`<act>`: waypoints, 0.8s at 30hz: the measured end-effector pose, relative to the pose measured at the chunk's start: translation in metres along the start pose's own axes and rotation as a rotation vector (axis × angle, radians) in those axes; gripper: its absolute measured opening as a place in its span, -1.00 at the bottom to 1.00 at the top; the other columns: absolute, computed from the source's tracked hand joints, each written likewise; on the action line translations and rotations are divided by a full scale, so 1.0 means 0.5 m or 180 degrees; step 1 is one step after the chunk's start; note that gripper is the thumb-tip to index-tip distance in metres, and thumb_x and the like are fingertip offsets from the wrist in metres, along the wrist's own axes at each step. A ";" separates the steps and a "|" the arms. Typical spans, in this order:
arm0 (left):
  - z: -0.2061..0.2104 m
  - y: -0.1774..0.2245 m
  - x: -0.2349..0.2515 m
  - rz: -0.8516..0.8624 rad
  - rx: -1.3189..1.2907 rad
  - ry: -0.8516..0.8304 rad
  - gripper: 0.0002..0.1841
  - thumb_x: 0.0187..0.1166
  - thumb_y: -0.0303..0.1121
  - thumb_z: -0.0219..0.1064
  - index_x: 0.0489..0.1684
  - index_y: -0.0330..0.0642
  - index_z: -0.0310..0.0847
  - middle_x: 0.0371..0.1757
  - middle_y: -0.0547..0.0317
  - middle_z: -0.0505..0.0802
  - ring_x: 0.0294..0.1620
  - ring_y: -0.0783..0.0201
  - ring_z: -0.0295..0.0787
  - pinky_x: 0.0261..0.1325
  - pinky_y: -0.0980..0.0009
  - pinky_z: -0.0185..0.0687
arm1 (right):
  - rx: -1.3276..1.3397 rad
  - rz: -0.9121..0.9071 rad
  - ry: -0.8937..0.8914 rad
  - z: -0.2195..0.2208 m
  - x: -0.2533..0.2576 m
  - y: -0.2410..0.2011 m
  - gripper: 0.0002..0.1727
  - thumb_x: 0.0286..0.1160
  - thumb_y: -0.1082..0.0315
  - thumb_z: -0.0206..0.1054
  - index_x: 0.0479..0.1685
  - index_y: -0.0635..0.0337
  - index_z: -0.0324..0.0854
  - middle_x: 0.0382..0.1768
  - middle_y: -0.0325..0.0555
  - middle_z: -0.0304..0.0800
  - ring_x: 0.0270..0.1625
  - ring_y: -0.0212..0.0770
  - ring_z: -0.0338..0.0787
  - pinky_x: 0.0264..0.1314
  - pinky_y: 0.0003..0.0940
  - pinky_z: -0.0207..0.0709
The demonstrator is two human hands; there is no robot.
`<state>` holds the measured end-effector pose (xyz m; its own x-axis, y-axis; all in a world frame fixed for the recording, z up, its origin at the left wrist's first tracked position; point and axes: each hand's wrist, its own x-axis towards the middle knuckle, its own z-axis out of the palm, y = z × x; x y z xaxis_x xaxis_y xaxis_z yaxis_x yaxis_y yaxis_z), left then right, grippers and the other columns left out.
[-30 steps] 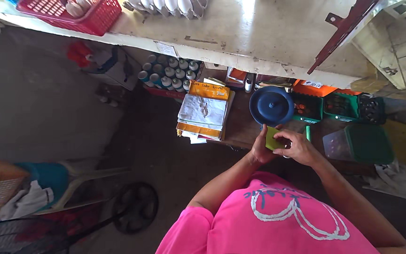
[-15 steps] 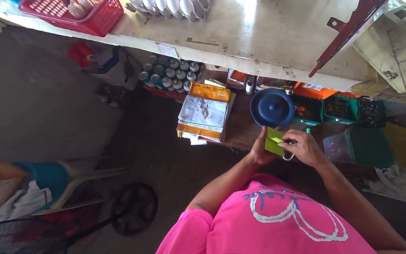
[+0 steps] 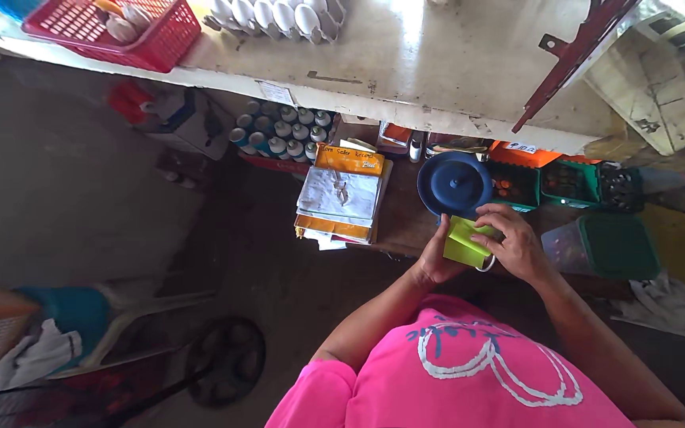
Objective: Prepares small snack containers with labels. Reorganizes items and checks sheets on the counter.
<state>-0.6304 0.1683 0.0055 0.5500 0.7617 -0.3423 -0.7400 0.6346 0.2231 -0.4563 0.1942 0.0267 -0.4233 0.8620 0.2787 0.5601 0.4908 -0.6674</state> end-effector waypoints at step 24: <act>0.007 -0.012 0.005 0.1699 0.1416 0.0807 -0.81 0.79 -0.52 -0.02 0.22 -0.32 0.39 -0.16 0.17 0.85 -0.15 0.34 0.88 0.05 0.31 0.83 | 0.1396 0.0791 0.0815 0.029 -0.023 -0.007 -0.70 0.31 0.34 0.54 -0.22 0.50 0.75 0.09 0.10 0.66 0.02 -0.51 0.71 0.05 -0.73 0.61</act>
<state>-0.6231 0.1668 0.0065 0.0129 0.9622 -0.2722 -0.6252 0.2202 0.7487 -0.4637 0.1806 0.0156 -0.0997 0.9750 0.1988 0.2494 0.2179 -0.9436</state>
